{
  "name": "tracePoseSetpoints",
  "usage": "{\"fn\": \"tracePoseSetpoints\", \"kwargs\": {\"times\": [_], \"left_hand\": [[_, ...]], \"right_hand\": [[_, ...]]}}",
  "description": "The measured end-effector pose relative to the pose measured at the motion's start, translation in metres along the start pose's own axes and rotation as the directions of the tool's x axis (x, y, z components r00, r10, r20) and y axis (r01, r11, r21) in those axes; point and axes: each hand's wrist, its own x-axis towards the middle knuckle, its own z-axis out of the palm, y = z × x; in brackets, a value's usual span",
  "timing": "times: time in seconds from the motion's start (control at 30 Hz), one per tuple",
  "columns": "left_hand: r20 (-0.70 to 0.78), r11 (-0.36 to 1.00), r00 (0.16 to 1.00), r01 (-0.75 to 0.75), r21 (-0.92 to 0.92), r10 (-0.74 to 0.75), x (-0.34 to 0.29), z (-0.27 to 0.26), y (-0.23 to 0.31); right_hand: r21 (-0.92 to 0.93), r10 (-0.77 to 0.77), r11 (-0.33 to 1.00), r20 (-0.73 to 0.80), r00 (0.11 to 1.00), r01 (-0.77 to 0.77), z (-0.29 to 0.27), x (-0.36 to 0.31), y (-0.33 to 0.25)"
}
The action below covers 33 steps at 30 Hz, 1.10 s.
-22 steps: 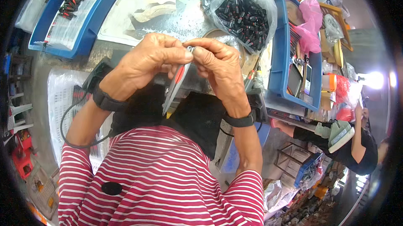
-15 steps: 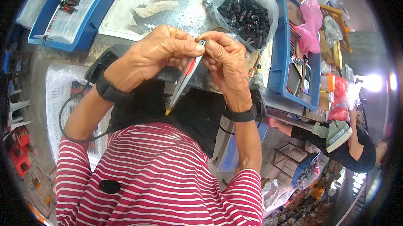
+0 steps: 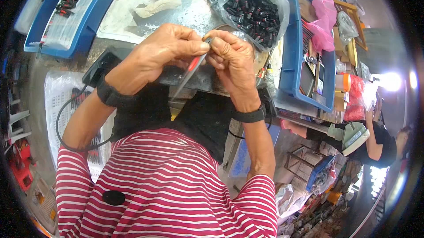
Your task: The person repeatedly picks small black cylindrical components and metal pins from trays, inserts the pins into the components, and places the assembled units into a blue tray. The person uses pliers to manipulate the pins and components during assembly.
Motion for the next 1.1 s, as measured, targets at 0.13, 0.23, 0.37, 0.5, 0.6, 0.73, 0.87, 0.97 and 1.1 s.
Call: {"fn": "tracePoseSetpoints", "kwargs": {"times": [0.13,0.23,0.37,0.5,0.6,0.73,0.87,0.97,1.1], "left_hand": [[-0.028,0.988,0.999,-0.019,0.151,0.024,-0.009,0.005,0.006],[-0.081,0.983,0.995,-0.050,0.176,0.065,-0.015,0.013,0.009],[-0.183,0.959,0.978,-0.050,0.278,0.104,-0.013,0.022,0.009],[-0.213,0.931,0.961,-0.093,0.353,0.177,-0.009,0.025,0.000],[-0.188,0.880,0.925,-0.228,0.417,0.329,-0.004,0.028,-0.009],[-0.161,0.820,0.920,-0.228,0.525,0.358,-0.005,0.025,-0.011],[-0.130,0.743,0.912,-0.228,0.630,0.390,-0.009,0.022,-0.007],[-0.108,0.690,0.903,-0.236,0.684,0.416,-0.014,0.020,-0.004],[-0.053,0.603,0.876,-0.285,0.745,0.480,-0.018,0.016,-0.004]], "right_hand": [[-0.150,-0.098,0.985,-0.086,0.991,0.084,0.009,-0.008,0.003],[-0.266,-0.128,0.961,-0.200,0.971,0.072,0.015,-0.010,0.010],[-0.310,-0.179,0.944,-0.191,0.965,0.114,0.016,-0.010,0.013],[-0.316,-0.187,0.941,-0.193,0.963,0.119,0.014,-0.013,0.010],[-0.377,-0.126,0.925,-0.194,0.973,0.044,0.009,-0.015,0.001],[-0.526,-0.237,0.846,-0.231,0.944,0.084,-0.010,-0.007,-0.020],[-0.904,-0.498,0.411,-0.118,0.859,0.114,-0.037,0.020,-0.038],[-0.990,-0.511,0.019,0.114,0.852,0.143,-0.050,0.034,-0.043],[-0.950,-0.428,-0.295,0.224,0.876,0.099,-0.053,0.040,-0.039]]}}
